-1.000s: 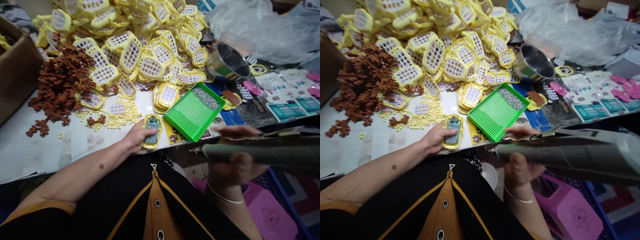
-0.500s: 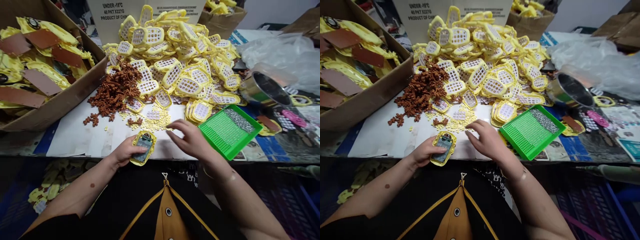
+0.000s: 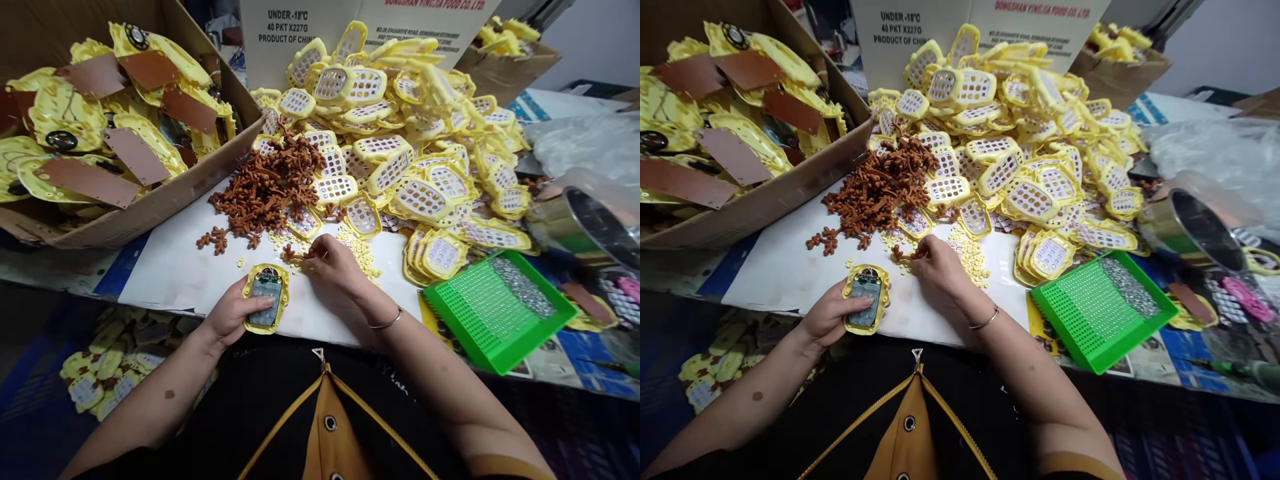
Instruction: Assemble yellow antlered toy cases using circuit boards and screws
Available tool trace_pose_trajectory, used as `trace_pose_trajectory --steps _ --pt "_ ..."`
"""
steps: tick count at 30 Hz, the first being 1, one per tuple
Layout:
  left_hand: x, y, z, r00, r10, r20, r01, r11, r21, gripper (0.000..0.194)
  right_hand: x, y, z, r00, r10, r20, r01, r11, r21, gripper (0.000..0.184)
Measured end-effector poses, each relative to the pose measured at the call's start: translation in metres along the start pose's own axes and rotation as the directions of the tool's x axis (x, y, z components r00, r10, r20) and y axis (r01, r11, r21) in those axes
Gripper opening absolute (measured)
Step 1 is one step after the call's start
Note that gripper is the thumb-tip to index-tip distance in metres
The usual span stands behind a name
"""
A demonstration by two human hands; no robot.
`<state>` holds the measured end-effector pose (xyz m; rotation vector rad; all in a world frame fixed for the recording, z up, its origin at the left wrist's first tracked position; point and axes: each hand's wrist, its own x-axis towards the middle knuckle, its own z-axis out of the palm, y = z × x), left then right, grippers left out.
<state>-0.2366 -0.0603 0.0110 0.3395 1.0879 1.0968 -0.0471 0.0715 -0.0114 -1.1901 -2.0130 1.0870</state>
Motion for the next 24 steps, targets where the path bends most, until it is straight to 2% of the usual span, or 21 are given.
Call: trace_pose_trajectory --steps 2,6,8,10,12,18,24 --pt "0.002 0.000 0.001 1.000 0.007 0.014 -0.007 1.000 -0.006 0.048 -0.003 0.001 0.001 0.999 0.046 -0.021 -0.042 0.981 0.188 0.017" --pt "0.004 -0.005 0.010 0.997 -0.065 0.043 0.063 0.997 0.037 0.047 -0.023 -0.007 -0.003 0.993 0.120 0.011 -0.111 0.876 0.470 0.024" --pt "0.006 -0.008 0.016 0.993 -0.102 0.053 0.098 0.992 0.073 0.048 -0.035 -0.013 -0.005 0.981 0.180 0.067 -0.184 0.772 0.609 0.028" --pt "0.008 -0.011 0.022 0.990 -0.123 0.068 0.115 0.987 0.108 0.050 -0.045 -0.017 -0.006 0.961 0.248 0.126 -0.258 0.626 0.736 0.031" --pt "0.010 -0.013 0.028 0.988 -0.127 0.082 0.116 0.984 0.132 0.051 -0.050 -0.019 -0.006 0.943 0.296 0.152 -0.293 0.523 0.800 0.032" --pt "0.014 -0.016 0.038 0.989 -0.121 0.080 0.103 0.976 0.193 0.049 -0.056 -0.009 -0.002 0.940 0.321 0.115 -0.281 0.539 0.794 0.032" --pt "0.019 -0.019 0.039 0.983 -0.163 0.090 0.143 0.971 0.191 0.048 -0.062 0.001 -0.002 0.962 0.273 0.010 -0.196 0.663 0.722 0.032"
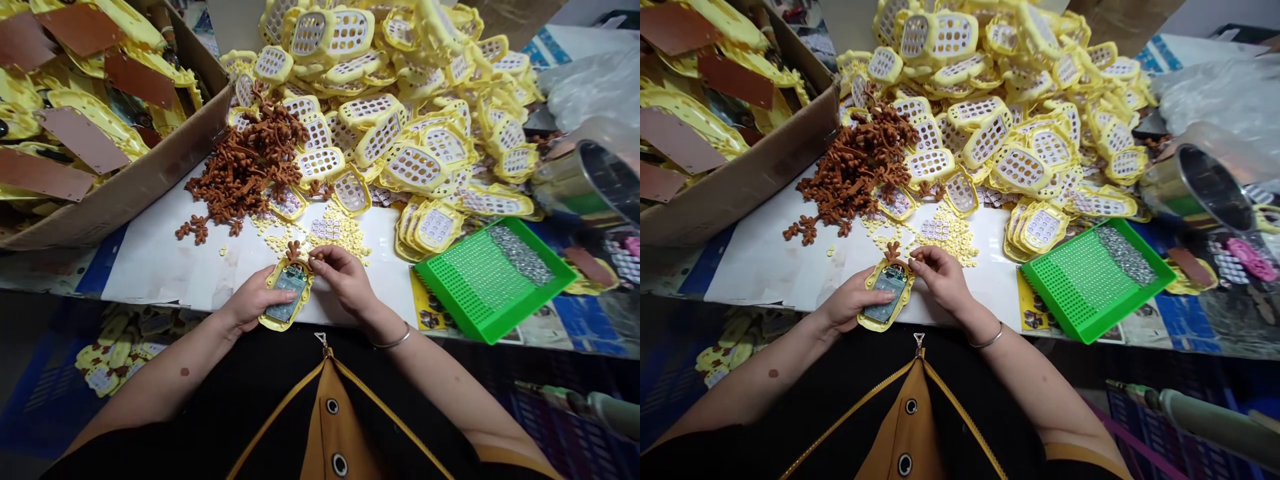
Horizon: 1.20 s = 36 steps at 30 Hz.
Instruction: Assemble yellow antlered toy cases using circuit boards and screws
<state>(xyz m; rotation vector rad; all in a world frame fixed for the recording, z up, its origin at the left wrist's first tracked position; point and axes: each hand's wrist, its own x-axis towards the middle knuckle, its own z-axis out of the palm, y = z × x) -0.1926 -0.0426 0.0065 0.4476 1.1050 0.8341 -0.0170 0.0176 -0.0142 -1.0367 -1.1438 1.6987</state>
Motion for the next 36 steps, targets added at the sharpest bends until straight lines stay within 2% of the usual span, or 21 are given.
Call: trace_pose_trajectory --steps 2,4,7,10,15,17,19,20,22,24,25,28,29,31,33,36 --pt "0.001 0.000 0.000 0.999 -0.014 0.033 0.014 1.000 -0.012 0.049 -0.003 0.000 -0.003 0.997 -0.074 -0.001 0.074 0.996 -0.057 0.028" --pt "0.001 0.001 0.001 0.996 -0.028 0.087 0.031 0.999 -0.029 0.048 -0.005 0.000 -0.007 0.990 -0.133 0.050 0.137 0.987 -0.080 0.027" --pt "0.001 0.002 0.005 0.990 -0.051 0.132 0.059 0.997 -0.056 0.046 -0.009 0.000 -0.011 0.982 -0.144 0.121 0.151 0.987 -0.053 0.031" --pt "-0.001 0.002 0.012 0.997 -0.037 0.073 0.039 0.999 -0.017 0.045 -0.012 -0.001 -0.013 0.989 -0.108 0.099 0.112 0.993 -0.032 0.031" --pt "-0.005 0.000 0.023 0.996 0.081 -0.041 -0.076 0.991 0.108 0.043 -0.017 -0.004 -0.017 0.998 0.015 0.062 -0.018 0.999 0.038 0.031" --pt "-0.005 0.002 0.024 0.996 0.087 -0.014 -0.085 0.990 0.115 0.043 -0.019 -0.004 -0.019 0.997 -0.076 0.029 0.077 0.997 -0.020 0.029" --pt "-0.004 0.004 0.023 0.997 0.049 0.057 -0.055 0.994 0.097 0.044 -0.019 -0.004 -0.022 0.970 -0.242 0.004 0.240 0.960 -0.142 0.028" --pt "-0.004 0.005 0.022 0.995 0.026 0.096 -0.035 0.996 0.087 0.044 -0.019 -0.005 -0.023 0.959 -0.284 0.009 0.281 0.943 -0.177 0.028" --pt "-0.002 0.007 0.022 0.990 -0.005 0.140 -0.006 0.997 0.077 0.045 -0.018 -0.006 -0.025 0.973 -0.230 0.037 0.233 0.962 -0.142 0.029" --pt "0.000 0.008 0.023 0.993 -0.018 0.116 0.009 0.997 0.082 0.046 -0.018 -0.008 -0.027 0.991 -0.119 0.062 0.123 0.990 -0.067 0.029" --pt "0.000 0.008 0.025 0.996 -0.019 0.089 0.010 0.995 0.098 0.046 -0.018 -0.009 -0.028 0.992 -0.108 0.065 0.113 0.991 -0.075 0.028" --pt "0.002 0.012 0.030 0.999 0.045 0.017 -0.048 0.968 0.245 0.044 -0.020 -0.011 -0.031 0.982 -0.190 0.005 0.187 0.961 -0.204 0.023" --pt "0.003 0.013 0.031 0.997 0.081 0.013 -0.081 0.946 0.314 0.043 -0.020 -0.011 -0.032 0.985 -0.172 -0.023 0.165 0.968 -0.190 0.023" --pt "0.005 0.016 0.033 0.991 0.128 0.042 -0.134 0.906 0.402 0.041 -0.020 -0.010 -0.034 0.997 -0.051 -0.051 0.048 0.997 -0.060 0.028" --pt "0.009 0.018 0.032 0.990 0.112 0.086 -0.136 0.912 0.386 0.041 -0.018 -0.013 -0.037 0.998 0.066 -0.017 -0.065 0.996 0.064 0.033" --pt "0.014 0.019 0.031 0.994 0.043 0.105 -0.073 0.948 0.308 0.042 -0.013 -0.023 -0.041 0.993 0.109 0.052 -0.113 0.991 0.077 0.034"
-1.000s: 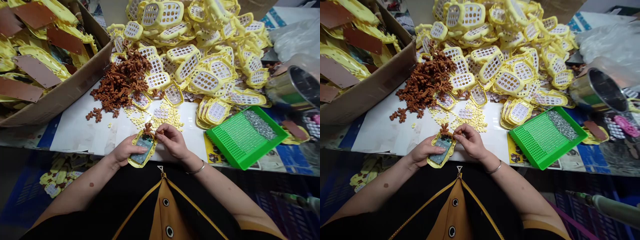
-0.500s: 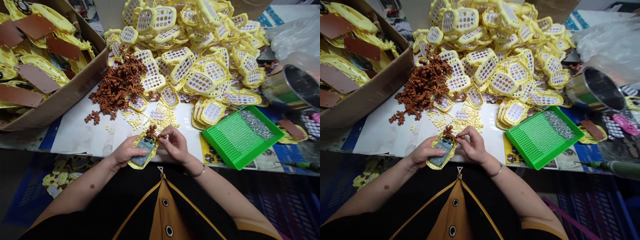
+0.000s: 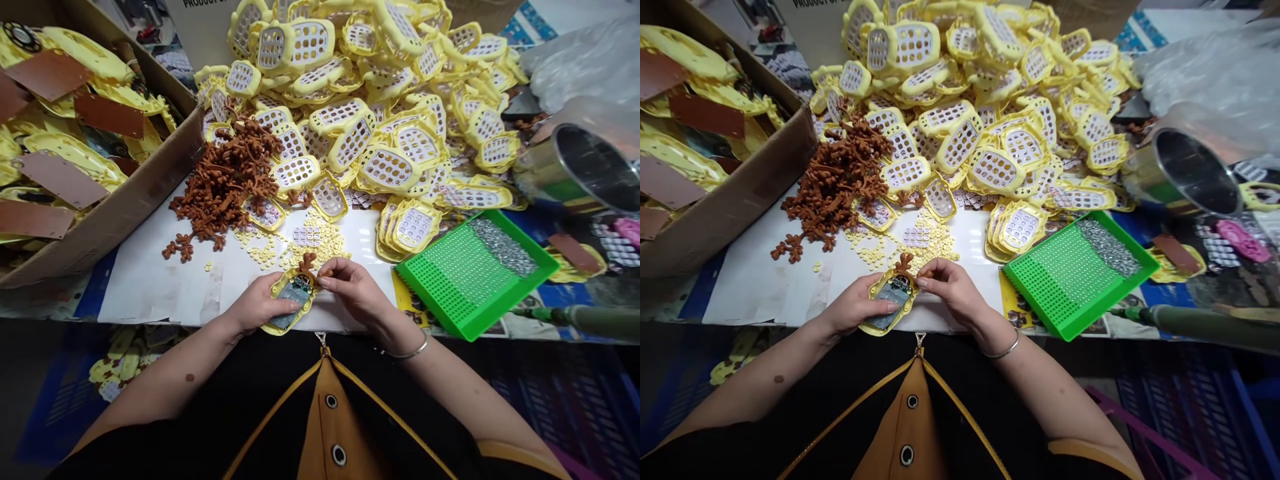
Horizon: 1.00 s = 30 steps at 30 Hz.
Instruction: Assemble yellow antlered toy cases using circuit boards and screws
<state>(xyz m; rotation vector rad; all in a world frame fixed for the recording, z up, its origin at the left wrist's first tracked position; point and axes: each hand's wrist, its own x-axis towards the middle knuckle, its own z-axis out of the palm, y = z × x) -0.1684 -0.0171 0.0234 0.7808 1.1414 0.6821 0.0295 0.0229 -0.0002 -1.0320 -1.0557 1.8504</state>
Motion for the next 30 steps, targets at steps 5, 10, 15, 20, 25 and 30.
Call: trace_pose_trajectory --steps 5,10,15,20,25,30 --pt "0.005 0.004 0.001 0.999 -0.027 0.034 0.027 1.000 0.002 0.038 0.013 -0.022 0.003 0.995 -0.018 0.097 0.020 0.999 -0.026 0.038" --pt "0.007 0.005 -0.001 0.999 -0.020 0.046 0.018 0.999 0.044 0.036 0.023 -0.021 0.011 0.994 0.045 0.102 -0.052 0.996 0.069 0.028" --pt "0.011 0.003 -0.003 0.993 -0.062 0.099 0.059 0.998 0.028 0.037 0.023 -0.020 0.004 0.977 0.055 0.207 -0.068 0.996 0.058 0.027" --pt "0.015 0.002 -0.003 0.989 -0.088 0.122 0.086 0.996 0.019 0.039 0.024 -0.020 -0.001 0.972 0.043 0.230 -0.049 0.999 0.020 0.027" --pt "0.014 0.005 0.000 0.994 -0.069 0.088 0.058 0.990 0.126 0.037 0.022 -0.019 0.003 0.987 -0.088 0.137 0.126 0.947 -0.297 0.022" --pt "0.012 0.009 0.003 0.997 -0.018 0.076 -0.001 0.971 0.240 0.031 0.014 -0.014 0.007 0.959 -0.275 0.064 0.271 0.832 -0.484 0.018"
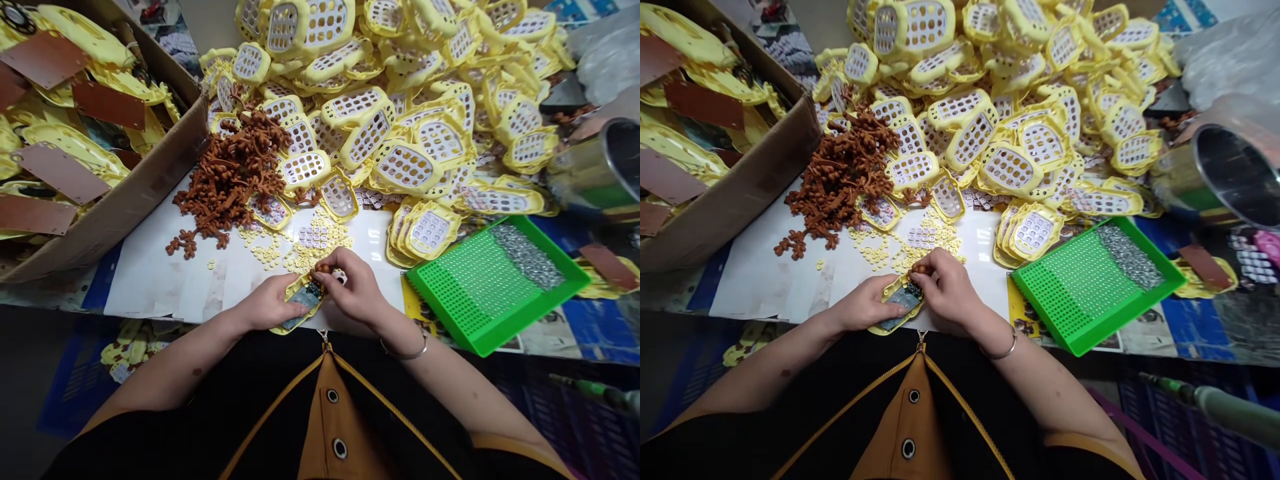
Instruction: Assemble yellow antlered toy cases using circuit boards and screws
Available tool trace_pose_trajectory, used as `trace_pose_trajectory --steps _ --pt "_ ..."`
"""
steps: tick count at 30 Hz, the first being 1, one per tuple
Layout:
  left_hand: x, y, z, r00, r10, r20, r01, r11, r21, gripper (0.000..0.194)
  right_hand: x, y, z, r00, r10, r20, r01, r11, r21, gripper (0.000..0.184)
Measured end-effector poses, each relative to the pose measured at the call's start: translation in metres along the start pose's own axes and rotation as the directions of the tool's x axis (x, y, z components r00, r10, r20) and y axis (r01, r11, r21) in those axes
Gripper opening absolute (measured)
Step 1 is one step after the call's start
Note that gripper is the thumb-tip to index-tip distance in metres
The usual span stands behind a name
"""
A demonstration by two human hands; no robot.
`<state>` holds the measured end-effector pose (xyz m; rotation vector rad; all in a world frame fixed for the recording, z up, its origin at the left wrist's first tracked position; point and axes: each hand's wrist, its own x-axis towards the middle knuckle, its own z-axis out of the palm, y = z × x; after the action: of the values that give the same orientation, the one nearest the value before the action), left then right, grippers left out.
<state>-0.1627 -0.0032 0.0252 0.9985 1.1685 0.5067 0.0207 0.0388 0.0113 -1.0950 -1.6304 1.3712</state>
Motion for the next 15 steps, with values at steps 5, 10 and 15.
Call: trace_pose_trajectory --steps 5,10,15 --pt "-0.003 -0.004 0.000 0.996 0.003 0.091 0.008 0.993 -0.121 0.033 -0.002 0.000 -0.001 0.969 0.194 0.154 -0.226 0.947 0.230 0.032" --pt "-0.006 -0.002 -0.003 0.993 -0.080 -0.091 0.036 0.913 -0.406 0.045 -0.005 -0.001 -0.045 0.960 -0.234 -0.154 0.132 0.863 -0.488 0.025" --pt "-0.002 0.006 -0.002 0.974 -0.144 -0.176 0.027 0.841 -0.540 0.047 -0.018 0.014 -0.097 0.936 -0.311 -0.167 -0.127 0.145 -0.981 0.022"
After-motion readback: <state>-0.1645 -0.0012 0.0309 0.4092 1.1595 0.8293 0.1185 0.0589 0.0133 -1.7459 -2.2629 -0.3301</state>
